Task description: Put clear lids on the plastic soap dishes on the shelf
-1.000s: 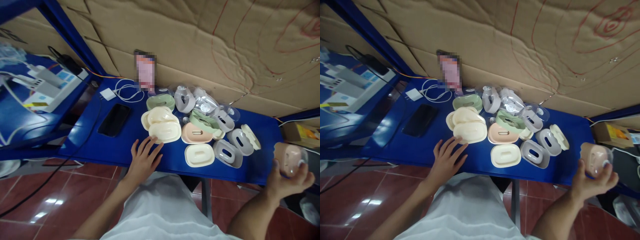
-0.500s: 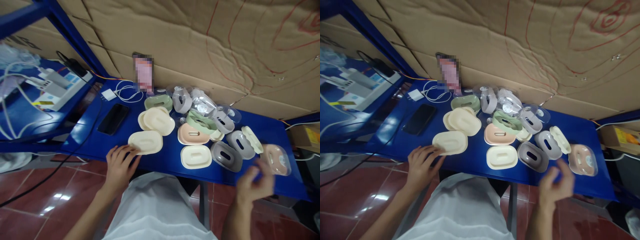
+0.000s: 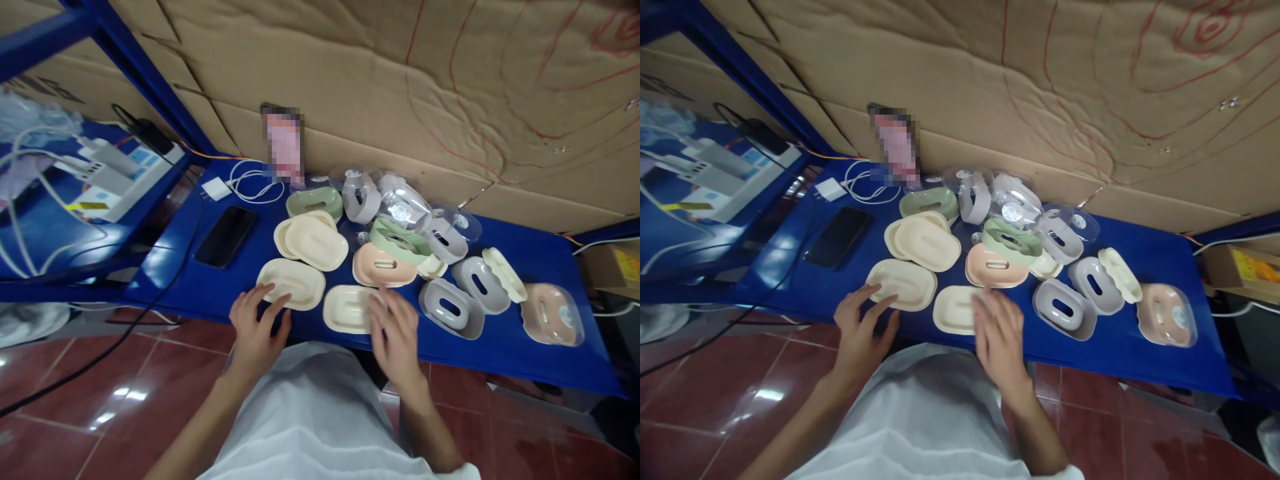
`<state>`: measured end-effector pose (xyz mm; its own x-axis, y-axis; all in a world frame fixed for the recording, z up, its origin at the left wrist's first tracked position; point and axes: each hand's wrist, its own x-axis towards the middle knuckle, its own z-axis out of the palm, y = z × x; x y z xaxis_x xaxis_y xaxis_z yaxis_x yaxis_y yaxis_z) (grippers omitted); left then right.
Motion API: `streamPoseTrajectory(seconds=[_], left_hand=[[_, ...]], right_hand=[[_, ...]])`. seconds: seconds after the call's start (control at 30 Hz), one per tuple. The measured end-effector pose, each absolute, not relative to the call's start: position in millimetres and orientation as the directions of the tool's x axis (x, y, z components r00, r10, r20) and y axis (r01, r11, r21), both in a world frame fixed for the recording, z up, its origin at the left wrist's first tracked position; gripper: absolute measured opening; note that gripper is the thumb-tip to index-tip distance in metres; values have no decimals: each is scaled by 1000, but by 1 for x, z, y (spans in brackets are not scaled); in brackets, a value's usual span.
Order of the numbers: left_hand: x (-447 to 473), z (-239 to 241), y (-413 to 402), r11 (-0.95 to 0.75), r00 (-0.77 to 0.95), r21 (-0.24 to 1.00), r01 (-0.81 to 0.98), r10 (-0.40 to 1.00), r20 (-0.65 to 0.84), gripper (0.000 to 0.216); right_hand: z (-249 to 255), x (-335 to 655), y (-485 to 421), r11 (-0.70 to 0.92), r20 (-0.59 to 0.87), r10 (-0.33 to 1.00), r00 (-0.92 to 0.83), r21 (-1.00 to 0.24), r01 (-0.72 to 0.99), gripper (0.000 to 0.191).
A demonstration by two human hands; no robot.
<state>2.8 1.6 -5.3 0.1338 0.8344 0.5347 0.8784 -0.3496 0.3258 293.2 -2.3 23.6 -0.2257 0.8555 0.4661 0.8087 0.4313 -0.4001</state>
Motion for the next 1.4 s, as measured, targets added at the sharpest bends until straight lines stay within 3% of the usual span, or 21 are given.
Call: streamPoseTrajectory(seconds=[0.1,0.23,0.5,0.63,0.87,0.97,1.07,1.2,1.27,1.4], left_hand=[[18,-1,-4,-525,299,318,789,781,548,35],[39,0,1,-623,463,328,710,764,449,30],[31,2,18,-664,529,406,628,747,403,16],[27,4,17,-686,554,427,589,727,405,14],[26,5,18,-694,555,440,570,720,417,14],[24,6,17,-695,546,433,574,719,430,22],[21,2,16,-696,509,432,573,716,479,41],[18,-6,15,-718,479,449,532,692,540,66],[16,-7,15,-724,512,441,531,688,514,64],[15,-5,14,-733,582,398,551,680,447,36]], right_hand=[[24,319,28,332,478,863,-164,-291,897,46],[28,337,48,365,498,842,-206,-246,898,32],[53,323,23,481,571,781,-252,-293,827,25],[43,319,11,525,597,740,-308,-226,821,28],[45,321,6,460,725,646,-239,-120,880,28],[48,311,-14,517,653,701,-287,-186,836,27],[40,300,-38,547,576,754,-317,-284,787,25],[27,294,-52,554,514,783,-350,-322,767,30],[26,292,-50,565,470,793,-388,-326,758,29],[25,288,-42,551,405,815,-414,-324,769,25]])
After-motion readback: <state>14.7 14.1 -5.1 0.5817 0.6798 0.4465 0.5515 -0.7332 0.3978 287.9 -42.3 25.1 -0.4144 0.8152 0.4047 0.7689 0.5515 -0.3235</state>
